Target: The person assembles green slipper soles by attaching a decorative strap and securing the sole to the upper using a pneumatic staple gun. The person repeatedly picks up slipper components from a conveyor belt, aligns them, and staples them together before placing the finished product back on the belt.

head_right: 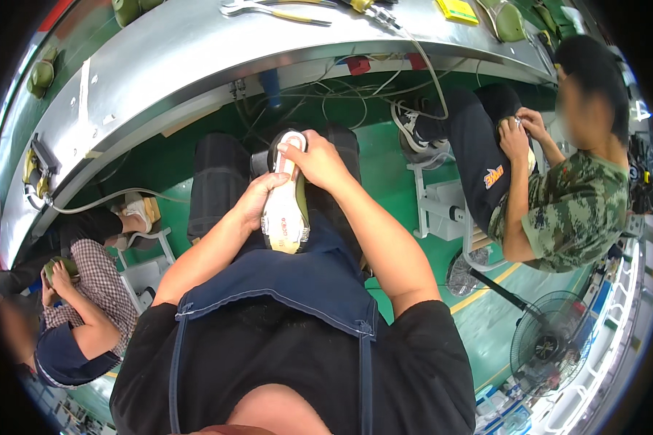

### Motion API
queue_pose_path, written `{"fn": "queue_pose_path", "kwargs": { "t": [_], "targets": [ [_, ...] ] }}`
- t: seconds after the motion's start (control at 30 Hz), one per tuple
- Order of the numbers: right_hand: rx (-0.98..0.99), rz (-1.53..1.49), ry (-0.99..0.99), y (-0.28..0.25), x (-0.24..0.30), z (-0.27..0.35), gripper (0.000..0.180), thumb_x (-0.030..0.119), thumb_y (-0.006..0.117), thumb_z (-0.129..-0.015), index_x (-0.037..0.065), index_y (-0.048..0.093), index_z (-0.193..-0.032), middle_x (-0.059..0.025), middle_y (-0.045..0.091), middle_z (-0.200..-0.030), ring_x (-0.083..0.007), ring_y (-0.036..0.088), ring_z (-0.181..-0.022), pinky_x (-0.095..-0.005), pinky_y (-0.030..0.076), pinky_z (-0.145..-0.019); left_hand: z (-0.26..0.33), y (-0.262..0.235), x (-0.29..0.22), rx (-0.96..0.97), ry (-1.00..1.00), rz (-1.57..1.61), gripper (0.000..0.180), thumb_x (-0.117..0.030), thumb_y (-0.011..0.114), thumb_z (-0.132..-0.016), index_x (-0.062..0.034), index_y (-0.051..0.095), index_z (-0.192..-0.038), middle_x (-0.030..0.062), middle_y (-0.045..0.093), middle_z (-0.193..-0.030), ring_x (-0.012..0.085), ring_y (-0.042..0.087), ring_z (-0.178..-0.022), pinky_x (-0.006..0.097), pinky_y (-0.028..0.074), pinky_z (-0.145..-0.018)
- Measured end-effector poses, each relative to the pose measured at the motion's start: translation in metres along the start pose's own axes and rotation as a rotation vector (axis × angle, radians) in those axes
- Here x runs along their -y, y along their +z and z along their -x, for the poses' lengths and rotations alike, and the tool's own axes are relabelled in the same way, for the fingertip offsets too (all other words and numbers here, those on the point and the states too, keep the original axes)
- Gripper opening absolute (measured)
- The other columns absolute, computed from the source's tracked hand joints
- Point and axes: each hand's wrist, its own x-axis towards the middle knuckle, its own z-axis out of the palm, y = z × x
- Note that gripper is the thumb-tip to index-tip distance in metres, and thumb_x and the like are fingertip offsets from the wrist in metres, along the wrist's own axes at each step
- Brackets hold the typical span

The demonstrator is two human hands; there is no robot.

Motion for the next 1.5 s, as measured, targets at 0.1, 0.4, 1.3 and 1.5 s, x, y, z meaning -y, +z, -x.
{"fn": "queue_pose_path", "kwargs": {
  "t": [0.1,0.4,1.3,1.5],
  "targets": [
    [-0.046,0.195,0.013,0.009,-0.007,-0.003,0.066,0.051,0.072,-0.093,-0.007,0.064,-0.121,-0.0266,0.074,-0.104,-0.0340,0.074,-0.097,-0.0428,0.056,-0.086,-0.002,-0.002,0.003,-0.042,0.009,-0.052,0.035,-0.026,0.066,-0.097,-0.0030,0.062,-0.123,0.0092,0.072,-0.102,0.0192,0.072,-0.088,0.036,0.060,-0.081],
    [-0.058,-0.264,-0.011,-0.007,-0.032,-0.016,0.043,0.028,0.072,-0.097,-0.010,0.067,-0.116,-0.0156,0.075,-0.100,-0.0187,0.071,-0.090,-0.0328,0.056,-0.081,-0.051,-0.006,-0.047,-0.103,0.341,-0.318,0.038,-0.023,0.064,-0.104,0.0041,0.060,-0.130,0.0071,0.069,-0.110,0.0132,0.065,-0.094,0.029,0.054,-0.090],
    [-0.223,0.145,-0.385,-0.029,-0.012,-0.052,0.030,0.011,0.069,-0.097,-0.005,0.071,-0.122,-0.0203,0.072,-0.105,-0.0345,0.073,-0.091,-0.0386,0.057,-0.082,-0.102,-0.007,-0.105,-0.012,0.548,-0.976,0.032,-0.014,0.073,-0.095,-0.0006,0.072,-0.124,0.0083,0.067,-0.102,0.0179,0.067,-0.095,0.032,0.054,-0.088],
    [-0.245,0.142,-0.351,-0.026,-0.006,-0.041,0.030,0.013,0.069,-0.095,-0.004,0.072,-0.120,-0.0223,0.072,-0.106,-0.0393,0.071,-0.095,-0.0429,0.057,-0.085,-0.090,0.003,-0.110,-0.026,0.596,-1.129,0.033,-0.015,0.073,-0.094,-0.0039,0.074,-0.125,0.0091,0.065,-0.097,0.0212,0.066,-0.093,0.033,0.053,-0.086]
  ]
}}
